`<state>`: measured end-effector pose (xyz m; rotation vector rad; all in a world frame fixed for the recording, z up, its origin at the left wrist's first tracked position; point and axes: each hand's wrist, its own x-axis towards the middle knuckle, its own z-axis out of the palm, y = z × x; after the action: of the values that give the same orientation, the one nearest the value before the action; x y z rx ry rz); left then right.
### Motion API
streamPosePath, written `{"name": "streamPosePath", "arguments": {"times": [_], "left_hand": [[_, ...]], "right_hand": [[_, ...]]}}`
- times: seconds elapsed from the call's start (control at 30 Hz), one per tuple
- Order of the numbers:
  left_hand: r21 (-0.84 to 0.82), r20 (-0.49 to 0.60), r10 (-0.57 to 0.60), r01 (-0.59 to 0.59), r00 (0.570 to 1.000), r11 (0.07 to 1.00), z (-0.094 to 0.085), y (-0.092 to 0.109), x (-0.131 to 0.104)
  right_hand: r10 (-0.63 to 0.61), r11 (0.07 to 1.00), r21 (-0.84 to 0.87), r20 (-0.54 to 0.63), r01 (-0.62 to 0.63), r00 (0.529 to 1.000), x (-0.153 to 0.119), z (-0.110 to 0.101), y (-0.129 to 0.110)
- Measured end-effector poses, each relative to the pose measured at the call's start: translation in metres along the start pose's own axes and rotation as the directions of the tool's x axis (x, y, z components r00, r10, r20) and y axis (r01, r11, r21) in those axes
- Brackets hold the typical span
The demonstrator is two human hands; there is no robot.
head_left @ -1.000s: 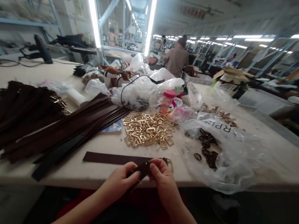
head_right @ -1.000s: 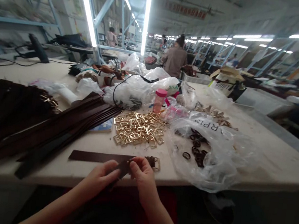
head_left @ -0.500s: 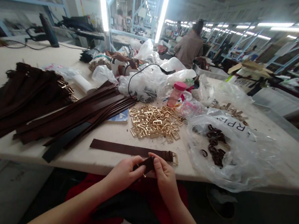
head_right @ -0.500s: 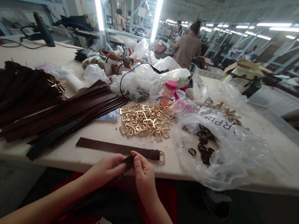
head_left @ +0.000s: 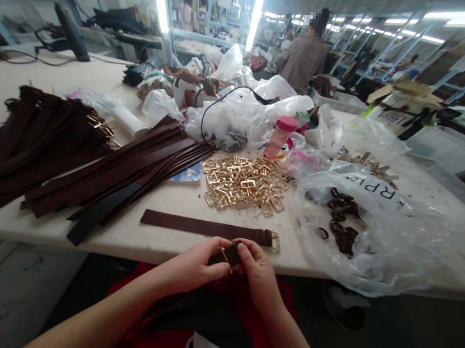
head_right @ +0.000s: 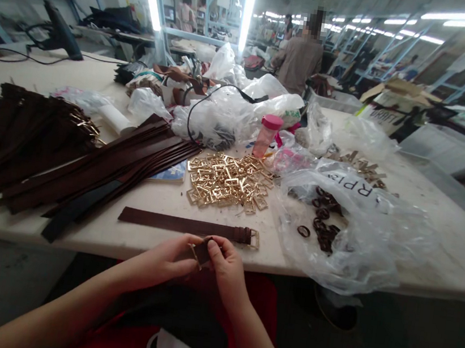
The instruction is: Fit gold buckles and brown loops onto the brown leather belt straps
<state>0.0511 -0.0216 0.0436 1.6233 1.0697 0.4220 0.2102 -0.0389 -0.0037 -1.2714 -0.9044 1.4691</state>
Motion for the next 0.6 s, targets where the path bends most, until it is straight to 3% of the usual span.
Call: {"name": "streamPosePath", "arguments": {"times": [0.07,0.2,0.3,0.4,0.6], "left_hand": [[-0.085,0.038,-0.01,0.013,0.999,0.996,-0.002,-0.001,-0.003],[-0.073,-0.063,-0.039,0.035,0.997,0.997,-0.002,-0.004,-0.003],[-0.06,-0.076,-0.048,0.044,0.996,0.997,-0.001,-0.001,-0.004],[-0.05,-0.067,-0.077,0.073,0.995,0.996,0.0,0.001,-0.007],[0.001,-0.098,-0.024,0.025,0.995,1.0,0.008,-0.002,-0.011]], "right_hand": [[0.034,0.998,0.052,0.007,-0.034,0.999,-0.002,0.002,-0.002],[-0.018,0.999,0.038,0.071,0.015,0.997,-0.011,0.009,-0.002],[-0.059,0.992,0.115,0.068,0.051,0.996,-0.016,0.008,-0.001],[0.031,0.956,0.291,0.051,-0.044,0.998,-0.02,0.005,-0.002],[0.183,0.889,0.413,0.075,-0.198,0.98,-0.027,0.01,0.003]]}}
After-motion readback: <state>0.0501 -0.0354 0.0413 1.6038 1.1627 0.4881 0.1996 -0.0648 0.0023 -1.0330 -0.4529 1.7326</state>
